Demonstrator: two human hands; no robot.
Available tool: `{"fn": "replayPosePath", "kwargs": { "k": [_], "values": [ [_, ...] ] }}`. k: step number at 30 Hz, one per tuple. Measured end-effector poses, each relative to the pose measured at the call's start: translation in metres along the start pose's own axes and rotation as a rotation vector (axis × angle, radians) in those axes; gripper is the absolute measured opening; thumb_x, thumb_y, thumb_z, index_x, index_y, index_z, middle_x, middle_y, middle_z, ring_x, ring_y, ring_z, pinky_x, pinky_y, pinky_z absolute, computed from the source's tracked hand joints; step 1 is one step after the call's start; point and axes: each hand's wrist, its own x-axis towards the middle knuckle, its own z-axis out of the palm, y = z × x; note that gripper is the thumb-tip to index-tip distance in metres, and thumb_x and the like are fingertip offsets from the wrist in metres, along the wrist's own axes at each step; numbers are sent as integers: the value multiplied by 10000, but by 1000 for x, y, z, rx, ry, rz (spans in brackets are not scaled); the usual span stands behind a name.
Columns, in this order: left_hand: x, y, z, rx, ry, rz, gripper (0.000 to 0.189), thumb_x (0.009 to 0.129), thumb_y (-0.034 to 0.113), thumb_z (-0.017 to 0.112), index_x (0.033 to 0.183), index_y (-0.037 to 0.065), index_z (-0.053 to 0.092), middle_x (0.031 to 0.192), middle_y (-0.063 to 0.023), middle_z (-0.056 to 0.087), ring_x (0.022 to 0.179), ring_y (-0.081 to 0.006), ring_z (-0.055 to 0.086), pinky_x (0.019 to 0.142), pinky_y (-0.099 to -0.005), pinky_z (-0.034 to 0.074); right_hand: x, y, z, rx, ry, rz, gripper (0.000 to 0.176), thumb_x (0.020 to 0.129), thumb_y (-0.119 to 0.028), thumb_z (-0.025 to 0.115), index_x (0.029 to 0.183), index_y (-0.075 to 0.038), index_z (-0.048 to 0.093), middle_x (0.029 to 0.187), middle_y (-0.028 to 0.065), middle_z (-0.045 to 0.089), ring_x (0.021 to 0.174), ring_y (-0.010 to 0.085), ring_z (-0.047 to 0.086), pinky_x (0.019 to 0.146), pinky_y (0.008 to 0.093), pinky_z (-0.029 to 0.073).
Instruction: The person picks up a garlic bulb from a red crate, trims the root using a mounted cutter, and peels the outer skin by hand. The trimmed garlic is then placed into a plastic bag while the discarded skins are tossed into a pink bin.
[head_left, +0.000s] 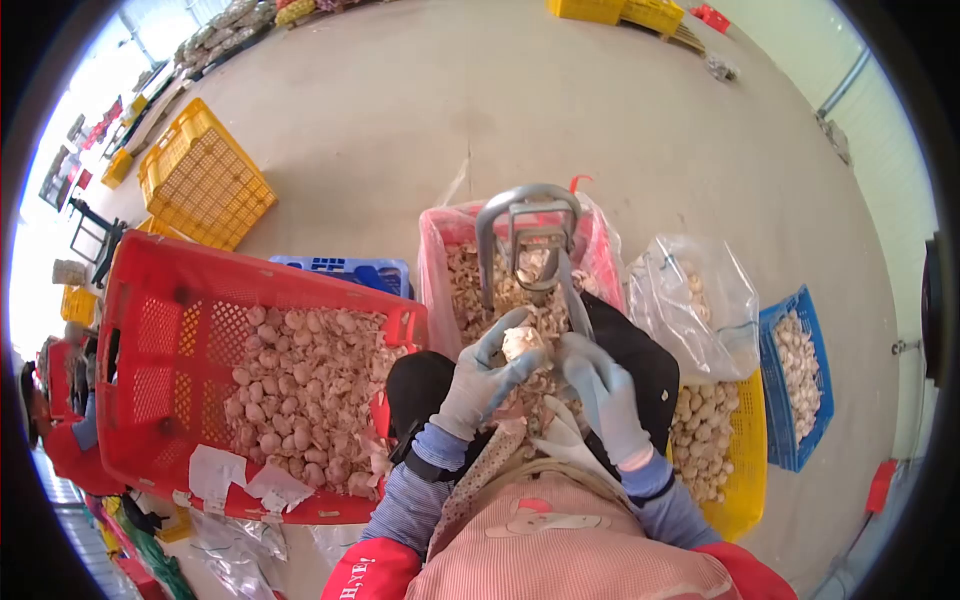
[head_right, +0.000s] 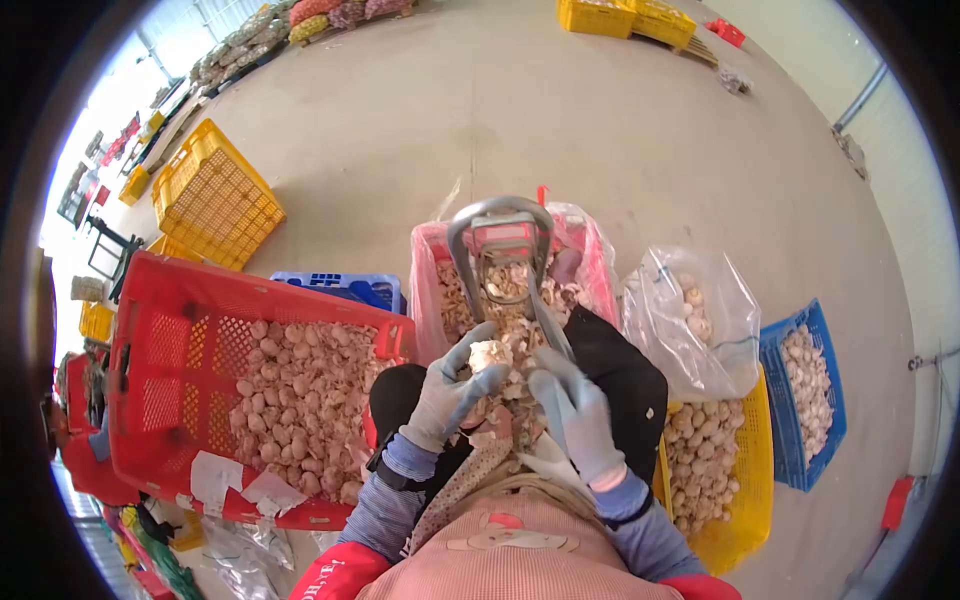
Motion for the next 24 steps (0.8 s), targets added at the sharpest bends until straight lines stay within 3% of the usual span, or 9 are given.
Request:
{"fn": "replayPosePath", "kwargs": {
  "k": [2, 4, 7, 10, 14, 16, 19, 20, 24],
  "values": [
    [-4, -19, 3, 397, -4, 239, 618, 899, 236, 724, 1416, 11, 471, 1138, -66, 649, 1027, -100, 588, 902, -246, 474, -7, 3, 0, 474, -194, 393, 438, 973, -353, 613, 1215, 12, 593, 1055, 93, 668, 919, 181, 688, 748, 290, 568],
    [-4, -30, 4, 710, -15, 517, 496, 943, 272, 661, 1357, 23, 545, 1013, -81, 666, 900, -102, 587, 787, -260, 486, -6, 23, -3, 507, -194, 369, 447, 966, -362, 619, 1216, 8, 591, 1051, 91, 670, 914, 177, 687, 762, 289, 573],
    [-18, -21, 8, 629, -51, 320, 372, 944, 280, 632, 1198, 9, 654, 1034, -134, 700, 874, -264, 656, 780, -330, 520, -8, 23, -6, 455, -246, 357, 463, 949, -360, 642, 1225, 7, 588, 1058, 86, 672, 923, 162, 680, 783, 284, 571],
    [-20, -39, 12, 337, 205, 134, 357, 990, 309, 576, 1080, -16, 690, 885, -66, 703, 760, -185, 646, 690, -303, 518, -10, 3, -7, 396, -282, 371, 463, 893, -273, 722, 1233, 11, 590, 1083, 83, 675, 950, 141, 666, 814, 278, 558],
    [-17, -74, -4, -445, 181, -299, 489, 986, 445, 557, 1237, 29, 608, 1026, -47, 679, 814, -156, 664, 690, -283, 547, -20, -6, 7, 258, -162, 9, 488, 779, -155, 818, 1195, -6, 612, 1078, 82, 686, 945, 181, 681, 795, 304, 555],
    [-25, -64, 1, -662, 76, -480, 567, 969, 533, 531, 1320, 87, 538, 1092, -59, 650, 838, -177, 676, 719, -313, 576, -17, -12, 3, -247, -40, -285, 472, 763, -150, 817, 1178, -31, 626, 1089, 101, 687, 933, 224, 688, 790, 316, 550],
    [-54, -28, 36, -802, -36, -468, 531, 962, 550, 528, 1254, 108, 567, 1019, -54, 653, 833, -179, 680, 718, -321, 581, -14, -8, 0, -620, 2, -564, 404, 754, -118, 787, 1131, -72, 650, 1122, 133, 676, 960, 305, 672, 828, 355, 534],
    [-53, -88, 11, -942, -187, -385, 438, 975, 451, 567, 1232, 96, 552, 1001, -56, 655, 837, -166, 682, 714, -319, 584, -16, -5, -2, -660, -42, -593, 387, 759, -107, 776, 1124, -71, 652, 1124, 132, 676, 972, 306, 669, 840, 362, 530],
    [-45, -72, 6, -722, -160, -266, 383, 972, 198, 595, 1312, 59, 485, 1104, -58, 629, 947, -181, 664, 803, -319, 576, -11, -3, -15, -519, 3, -626, 324, 788, -81, 732, 1099, -37, 652, 1143, 154, 670, 1040, 320, 653, 929, 377, 500]
  ]
}}
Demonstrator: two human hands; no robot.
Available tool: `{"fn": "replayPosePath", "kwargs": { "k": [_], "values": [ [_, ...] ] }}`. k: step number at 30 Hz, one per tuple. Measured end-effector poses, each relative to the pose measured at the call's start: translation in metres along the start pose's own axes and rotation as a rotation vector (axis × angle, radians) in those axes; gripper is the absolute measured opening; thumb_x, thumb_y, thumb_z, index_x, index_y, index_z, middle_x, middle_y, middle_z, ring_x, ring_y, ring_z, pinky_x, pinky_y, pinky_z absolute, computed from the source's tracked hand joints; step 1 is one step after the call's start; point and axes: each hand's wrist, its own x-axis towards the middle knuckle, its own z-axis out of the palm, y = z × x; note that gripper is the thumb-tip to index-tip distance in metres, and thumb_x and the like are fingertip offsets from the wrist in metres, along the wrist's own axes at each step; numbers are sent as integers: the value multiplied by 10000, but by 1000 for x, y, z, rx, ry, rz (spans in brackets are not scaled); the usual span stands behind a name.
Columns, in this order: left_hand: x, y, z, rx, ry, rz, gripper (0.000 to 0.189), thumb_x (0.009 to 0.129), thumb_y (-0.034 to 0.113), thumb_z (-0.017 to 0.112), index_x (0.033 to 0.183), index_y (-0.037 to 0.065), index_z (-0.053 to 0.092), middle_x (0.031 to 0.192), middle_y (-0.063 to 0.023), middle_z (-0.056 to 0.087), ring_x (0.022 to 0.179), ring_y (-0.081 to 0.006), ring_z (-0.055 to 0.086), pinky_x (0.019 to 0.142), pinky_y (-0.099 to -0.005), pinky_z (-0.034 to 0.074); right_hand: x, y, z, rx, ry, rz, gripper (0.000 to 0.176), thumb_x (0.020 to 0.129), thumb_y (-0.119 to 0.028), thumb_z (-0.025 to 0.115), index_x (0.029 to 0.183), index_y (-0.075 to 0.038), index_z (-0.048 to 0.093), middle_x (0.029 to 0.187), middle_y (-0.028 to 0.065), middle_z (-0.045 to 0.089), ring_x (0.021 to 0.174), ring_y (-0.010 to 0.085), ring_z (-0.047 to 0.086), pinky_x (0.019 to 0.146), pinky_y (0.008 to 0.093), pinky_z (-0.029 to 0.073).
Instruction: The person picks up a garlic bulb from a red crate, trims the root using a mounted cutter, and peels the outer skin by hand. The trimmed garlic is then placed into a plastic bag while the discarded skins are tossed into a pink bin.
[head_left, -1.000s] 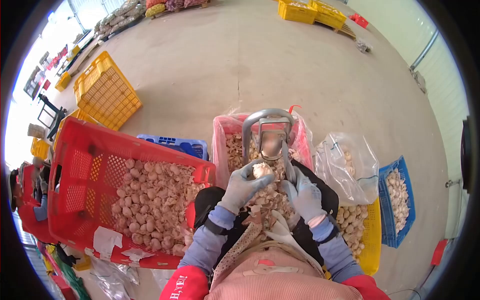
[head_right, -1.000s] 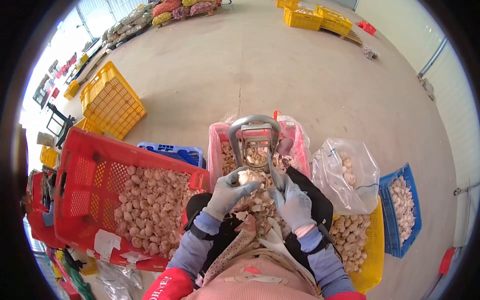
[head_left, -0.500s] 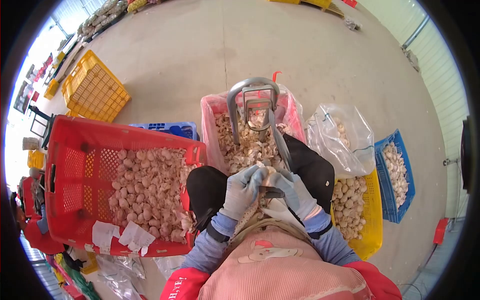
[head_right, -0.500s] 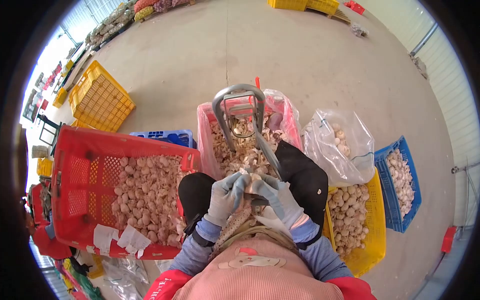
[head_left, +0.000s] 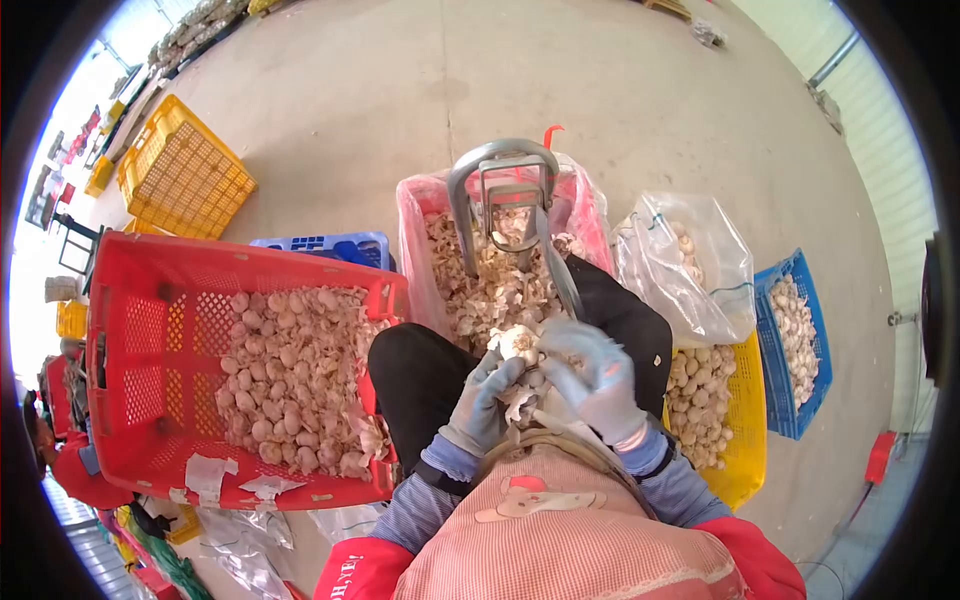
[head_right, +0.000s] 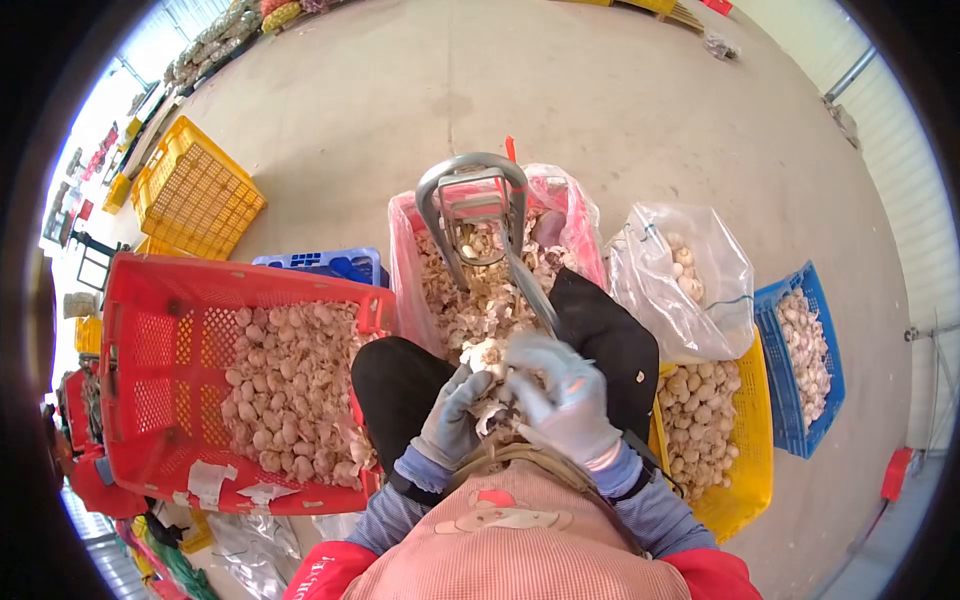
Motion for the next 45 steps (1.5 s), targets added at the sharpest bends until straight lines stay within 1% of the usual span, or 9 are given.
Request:
{"fn": "replayPosePath", "kwargs": {
  "k": [3, 5, 6, 7, 12, 29, 36, 42, 45],
  "values": [
    [2, 15, 25, 31, 102, 112, 427, 958, 182, 603, 1342, 52, 469, 1152, -79, 626, 974, -190, 662, 799, -317, 581, 27, 13, -9, -186, 260, 120, 395, 825, -178, 744, 1150, 6, 614, 1139, 196, 653, 1073, 376, 616, 940, 402, 488],
    [15, 12, 3, 29, 48, 135, 482, 941, 165, 608, 1380, 57, 443, 1205, -93, 615, 1020, -210, 651, 852, -346, 567, 35, 42, 3, -246, 74, 193, 430, 855, -285, 724, 1149, 2, 600, 1054, 216, 658, 986, 382, 631, 862, 417, 499],
    [21, 16, 7, 26, 65, 139, 488, 937, 164, 610, 1383, 57, 441, 1204, -90, 614, 1027, -213, 648, 868, -354, 560, 40, 40, 1, -71, -273, 564, 419, 876, -360, 697, 1102, -15, 618, 947, 218, 658, 896, 373, 638, 783, 430, 498],
    [29, 20, 12, 23, 82, 148, 495, 934, 164, 612, 1386, 58, 439, 1204, -87, 614, 1034, -216, 645, 884, -362, 552, 36, 43, 9, -83, -184, 469, 378, 882, -366, 699, 1053, -36, 633, 839, 206, 649, 808, 367, 635, 740, 420, 498],
    [55, 33, 23, 111, 160, 240, 458, 939, 100, 596, 1376, 74, 462, 1175, -65, 621, 1029, -192, 642, 852, -367, 561, 49, -13, -35, 508, -277, 968, 423, 926, -356, 664, 1097, 31, 652, 756, 61, 658, 672, 110, 634, 620, 244, 489],
    [76, 42, 61, 512, 467, 482, 501, 746, 43, 818, 1173, -11, 562, 1037, -68, 664, 910, -139, 645, 806, -273, 537, 46, -33, -40, 645, -117, 954, 246, 967, -180, 611, 1055, 50, 613, 789, 70, 660, 665, 108, 633, 607, 241, 490],
    [83, 44, 61, 595, 492, 493, 479, 752, 32, 807, 1162, -5, 561, 1000, -70, 672, 867, -131, 642, 770, -254, 533, 24, 16, -11, -120, -215, 538, 350, 920, -303, 614, 1105, -6, 607, 888, 214, 678, 808, 390, 665, 656, 422, 522],
    [84, 41, 49, 427, 363, 467, 423, 809, 59, 719, 1193, -6, 554, 1074, -68, 645, 940, -145, 636, 819, -287, 529, 41, 42, 16, -320, -185, 497, 450, 902, -290, 644, 1243, -7, 564, 1058, 216, 669, 953, 378, 660, 795, 432, 531],
    [61, 48, 32, 408, 244, 395, 563, 794, 33, 742, 1304, -13, 506, 1136, -90, 643, 940, -163, 657, 825, -295, 553, 49, 4, -4, -324, 86, 40, 477, 886, -224, 664, 1300, -17, 550, 1161, 203, 648, 1039, 359, 647, 849, 409, 528]
  ]
}}
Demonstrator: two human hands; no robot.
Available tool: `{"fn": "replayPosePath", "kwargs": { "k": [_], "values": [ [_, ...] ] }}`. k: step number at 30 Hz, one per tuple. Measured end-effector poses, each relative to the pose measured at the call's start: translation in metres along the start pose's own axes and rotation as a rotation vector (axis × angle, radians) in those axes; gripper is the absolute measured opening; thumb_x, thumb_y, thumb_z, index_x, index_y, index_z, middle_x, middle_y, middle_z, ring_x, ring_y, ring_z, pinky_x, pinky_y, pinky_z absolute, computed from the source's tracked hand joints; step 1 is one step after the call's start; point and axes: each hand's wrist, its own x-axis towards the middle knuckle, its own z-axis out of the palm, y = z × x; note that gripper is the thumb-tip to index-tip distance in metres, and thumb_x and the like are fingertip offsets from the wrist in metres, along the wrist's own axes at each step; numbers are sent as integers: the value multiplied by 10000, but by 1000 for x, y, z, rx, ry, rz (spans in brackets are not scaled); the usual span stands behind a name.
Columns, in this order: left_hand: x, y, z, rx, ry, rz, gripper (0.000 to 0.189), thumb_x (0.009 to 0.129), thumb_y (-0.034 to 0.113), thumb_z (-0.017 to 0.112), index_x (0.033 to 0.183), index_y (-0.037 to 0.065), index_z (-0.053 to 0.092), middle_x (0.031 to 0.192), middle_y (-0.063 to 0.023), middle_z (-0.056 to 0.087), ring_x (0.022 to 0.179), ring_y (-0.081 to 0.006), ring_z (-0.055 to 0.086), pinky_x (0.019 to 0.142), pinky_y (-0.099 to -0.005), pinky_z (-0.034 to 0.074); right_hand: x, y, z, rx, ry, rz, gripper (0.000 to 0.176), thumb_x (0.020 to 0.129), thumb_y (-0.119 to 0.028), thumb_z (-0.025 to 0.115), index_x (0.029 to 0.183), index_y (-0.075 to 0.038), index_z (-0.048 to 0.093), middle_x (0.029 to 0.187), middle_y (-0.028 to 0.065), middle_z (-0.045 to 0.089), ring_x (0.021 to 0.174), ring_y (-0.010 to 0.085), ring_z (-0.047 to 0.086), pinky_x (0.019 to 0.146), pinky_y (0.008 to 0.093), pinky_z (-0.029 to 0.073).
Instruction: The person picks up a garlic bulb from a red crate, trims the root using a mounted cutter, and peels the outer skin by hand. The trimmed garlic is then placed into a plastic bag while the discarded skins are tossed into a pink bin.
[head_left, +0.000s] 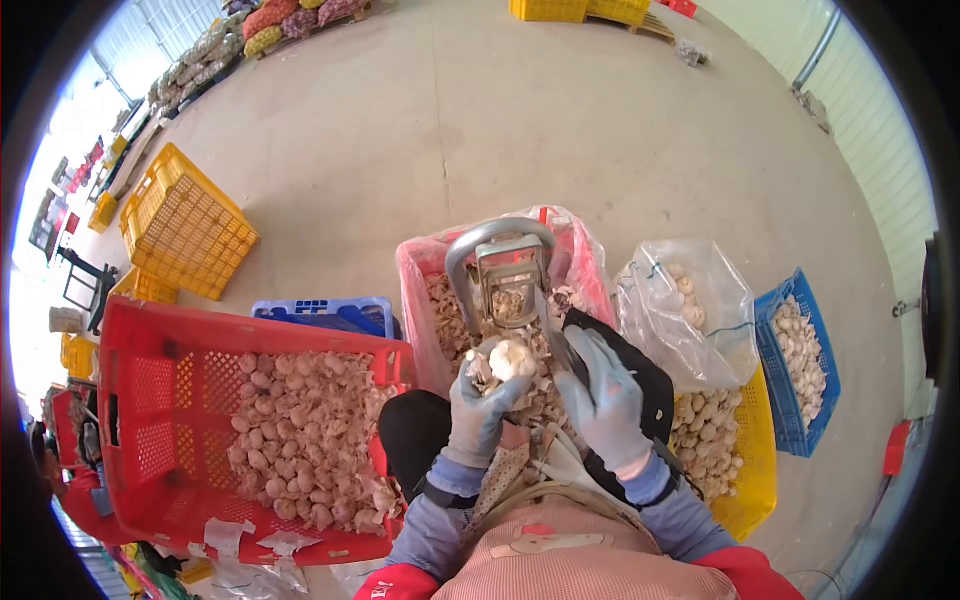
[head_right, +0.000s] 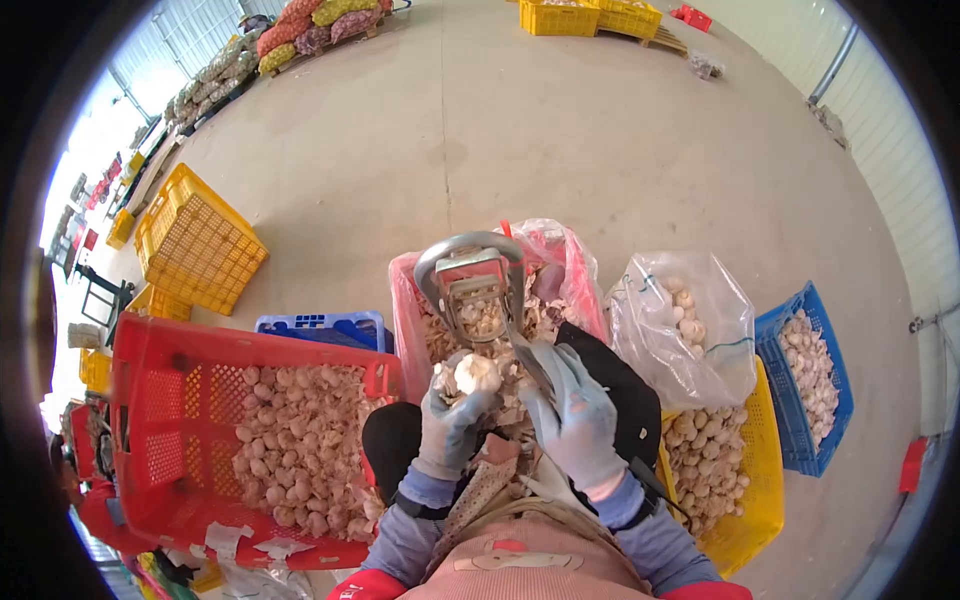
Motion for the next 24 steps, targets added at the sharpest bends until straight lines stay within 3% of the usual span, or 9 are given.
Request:
{"fn": "replayPosePath", "kwargs": {
  "k": [1, 4, 5, 8, 9, 13, 17, 21, 24],
  "values": [
    [-9, 4, -5, 20, -43, -15, 562, 804, 37, 728, 1315, -18, 501, 1133, -97, 644, 929, -172, 662, 806, -298, 556, -4, -8, -10, 89, 36, -42, 487, 868, -169, 678, 1320, -34, 554, 1187, 191, 645, 1069, 358, 643, 866, 387, 529],
    [-30, 9, -11, 154, -153, -61, 493, 821, 159, 764, 1226, -66, 594, 1058, -101, 691, 878, -135, 661, 787, -262, 546, -9, -22, -24, 325, -261, -24, 468, 864, -132, 678, 1305, -21, 565, 1218, 198, 630, 1104, 377, 626, 877, 383, 527],
    [-34, 10, -11, 241, -182, -64, 448, 829, 179, 762, 1176, -68, 625, 1017, -100, 701, 842, -130, 664, 751, -252, 547, -17, -22, -18, 356, -251, -54, 402, 894, -124, 657, 1266, 8, 579, 1158, 155, 664, 1013, 294, 673, 843, 342, 533],
    [-44, 6, -5, 302, -143, -54, 328, 905, 276, 703, 929, -50, 696, 788, -76, 691, 598, -104, 631, 559, -235, 518, -30, -30, -13, 1012, -236, 479, 347, 930, -164, 639, 1226, 15, 600, 1076, 77, 666, 918, 140, 646, 803, 288, 523],
    [-46, 9, 3, 316, -131, -76, 324, 918, 277, 688, 934, -46, 691, 752, -66, 676, 572, -107, 623, 538, -236, 509, -33, -25, -9, 1070, -208, 556, 360, 960, -249, 626, 1207, 12, 606, 1016, 21, 630, 881, 57, 574, 767, 242, 501],
    [-44, -1, 16, 366, 30, -37, 318, 938, 304, 668, 866, -5, 674, 626, -37, 610, 494, -106, 573, 452, -228, 430, -44, 1, -12, 1268, -89, 865, 463, 972, -359, 612, 1231, 23, 581, 1076, 59, 647, 930, 121, 638, 771, 268, 554],
    [-34, -24, 0, 250, 170, -116, 250, 942, 210, 669, 1089, 8, 689, 820, -26, 661, 622, -74, 599, 532, -212, 454, -25, 37, -58, 1288, 243, 867, 545, 979, -438, 559, 1282, 13, 527, 1130, 145, 645, 970, 239, 693, 758, 321, 592],
    [-11, -77, -18, 480, -32, -151, 217, 938, 109, 647, 1125, 6, 691, 889, 14, 672, 718, -64, 599, 630, -210, 473, -16, 96, -90, 1349, 533, 1071, 561, 992, -484, 504, 1277, -3, 542, 1125, 155, 660, 962, 255, 695, 783, 331, 574],
    [12, -131, -26, 594, -107, -211, 172, 923, 108, 633, 1039, 9, 712, 842, 19, 664, 745, -67, 596, 618, -251, 464, -40, 97, -88, 1041, 344, 979, 529, 974, -445, 568, 1254, 4, 571, 1088, 154, 680, 1012, 246, 677, 822, 343, 557]
  ]
}}
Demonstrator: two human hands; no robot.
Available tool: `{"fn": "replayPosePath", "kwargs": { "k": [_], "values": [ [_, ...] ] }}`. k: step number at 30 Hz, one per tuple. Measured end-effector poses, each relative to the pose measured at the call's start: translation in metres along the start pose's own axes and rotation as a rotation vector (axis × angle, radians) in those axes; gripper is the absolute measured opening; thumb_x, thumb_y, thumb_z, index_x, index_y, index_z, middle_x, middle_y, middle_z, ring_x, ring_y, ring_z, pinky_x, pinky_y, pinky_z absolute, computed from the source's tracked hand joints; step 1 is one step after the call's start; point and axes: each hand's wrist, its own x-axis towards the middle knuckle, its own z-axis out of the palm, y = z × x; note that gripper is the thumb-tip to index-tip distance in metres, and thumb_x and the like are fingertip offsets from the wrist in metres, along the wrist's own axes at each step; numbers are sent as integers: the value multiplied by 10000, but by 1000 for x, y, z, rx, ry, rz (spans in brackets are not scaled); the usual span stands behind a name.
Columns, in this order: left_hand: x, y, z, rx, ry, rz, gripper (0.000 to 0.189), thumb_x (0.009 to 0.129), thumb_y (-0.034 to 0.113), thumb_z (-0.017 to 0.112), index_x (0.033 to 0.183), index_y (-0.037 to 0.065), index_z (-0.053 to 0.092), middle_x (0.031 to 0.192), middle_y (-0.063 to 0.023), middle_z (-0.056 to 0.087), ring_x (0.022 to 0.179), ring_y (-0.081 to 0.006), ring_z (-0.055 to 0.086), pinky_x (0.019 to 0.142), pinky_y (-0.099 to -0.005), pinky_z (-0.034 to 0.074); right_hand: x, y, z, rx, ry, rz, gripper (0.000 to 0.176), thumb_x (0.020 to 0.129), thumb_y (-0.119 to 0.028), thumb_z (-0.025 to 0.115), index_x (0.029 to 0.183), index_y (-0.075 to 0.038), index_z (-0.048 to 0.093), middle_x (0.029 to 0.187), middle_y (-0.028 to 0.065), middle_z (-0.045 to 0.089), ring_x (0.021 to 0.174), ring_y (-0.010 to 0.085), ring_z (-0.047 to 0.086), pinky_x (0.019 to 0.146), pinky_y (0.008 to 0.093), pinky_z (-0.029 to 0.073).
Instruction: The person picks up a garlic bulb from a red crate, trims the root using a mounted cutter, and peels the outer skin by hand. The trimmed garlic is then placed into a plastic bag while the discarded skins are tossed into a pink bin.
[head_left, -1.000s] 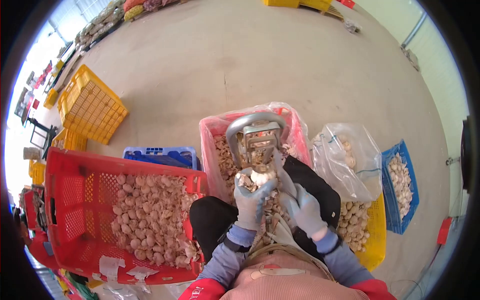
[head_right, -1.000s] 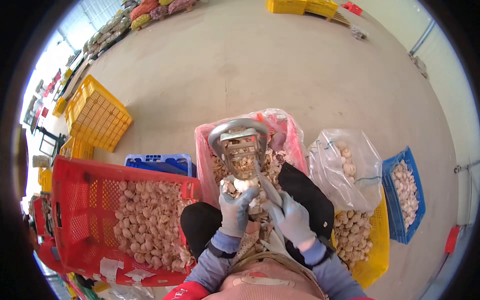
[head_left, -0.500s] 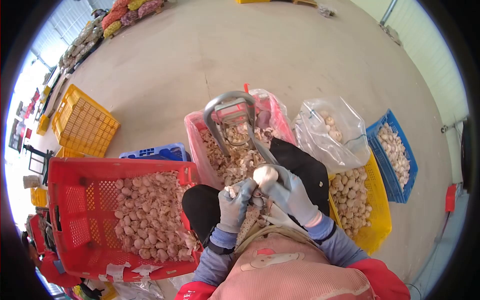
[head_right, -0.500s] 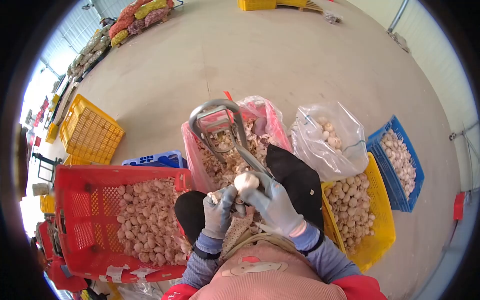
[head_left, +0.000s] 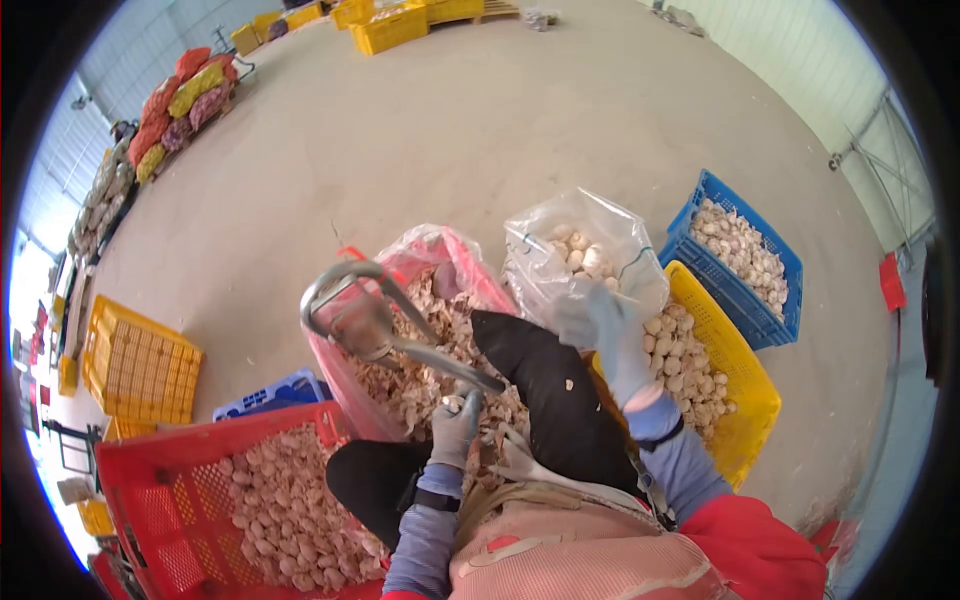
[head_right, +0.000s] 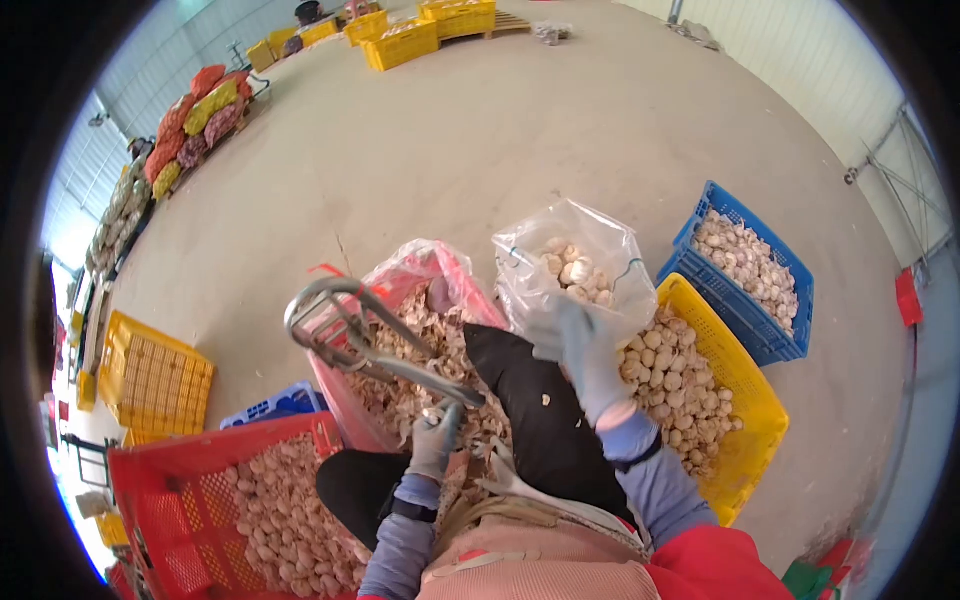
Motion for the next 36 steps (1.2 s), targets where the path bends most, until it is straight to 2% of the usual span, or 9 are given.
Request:
{"fn": "replayPosePath", "kwargs": {
  "k": [3, 7, 10, 13, 20, 23, 25, 28, 36],
  "values": [
    [30, -65, 3, 559, -43, -191, 271, 919, 251, 609, 1061, 41, 706, 877, -94, 698, 803, -155, 659, 697, -307, 503, -24, 45, -4, -547, -56, -528, 425, 867, -332, 715, 1165, -38, 643, 1060, 138, 692, 1021, 343, 654, 900, 407, 516],
    [13, -100, -8, 1717, -596, 424, 379, 927, 340, 536, 1194, 99, 657, 1122, -146, 681, 1037, -246, 653, 898, -373, 508, -37, 51, 2, -1214, -122, -968, 357, 744, -265, 774, 1050, -103, 685, 1117, 84, 645, 1166, 377, 553, 1005, 475, 430],
    [0, -160, -14, 1318, -416, -204, 389, 906, 316, 530, 1251, 171, 634, 1198, -143, 648, 1113, -288, 622, 953, -407, 492, -21, 55, 2, -1140, -115, -916, 333, 736, -235, 778, 1032, -111, 689, 1098, 61, 656, 1161, 365, 559, 985, 471, 435],
    [-4, -82, 13, 1274, -284, -66, 360, 871, 235, 585, 1214, 141, 641, 1192, -158, 651, 1025, -327, 656, 898, -435, 512, -12, 59, -2, -1097, -150, -887, 320, 721, -205, 784, 1016, -120, 693, 1114, 48, 670, 1155, 364, 573, 955, 474, 457],
    [42, -220, -7, 1539, -320, 281, 381, 863, 411, 592, 1156, 179, 662, 1365, -100, 521, 1270, -350, 467, 1028, -538, 369, -2, 56, -2, -1124, -241, -759, 362, 671, -162, 758, 1028, -132, 706, 1130, 59, 683, 1160, 382, 589, 976, 494, 466],
    [57, -126, 14, 1643, -553, 183, 352, 864, 344, 611, 1195, 229, 636, 1324, -95, 531, 1225, -344, 514, 1015, -500, 387, 1, 53, -1, -1172, -268, -694, 361, 689, -207, 750, 1041, -144, 711, 1127, 49, 684, 1171, 375, 582, 974, 497, 459],
    [82, -138, 17, 1574, -689, -195, 430, 874, 279, 607, 1299, 244, 552, 1300, -100, 574, 1164, -353, 590, 911, -522, 470, 4, 54, -1, -1196, -275, -677, 363, 697, -228, 746, 1051, -156, 715, 1130, 40, 685, 1175, 373, 581, 971, 496, 456],
    [100, -182, 8, 1375, -705, -228, 560, 859, 300, 626, 1389, 239, 453, 1264, -118, 620, 1133, -345, 626, 865, -545, 499, 6, 55, 0, -1220, -273, -649, 361, 694, -227, 743, 1049, -162, 716, 1140, 34, 682, 1179, 374, 579, 969, 499, 455],
    [112, -99, 14, 991, -364, -682, 813, 757, 593, 702, 1361, 83, 511, 1326, -219, 579, 1168, -369, 604, 1017, -420, 457, 8, 53, 6, -1207, -249, -718, 335, 698, -183, 767, 1023, -132, 708, 1134, 54, 675, 1140, 374, 590, 959, 480, 466]
  ]
}}
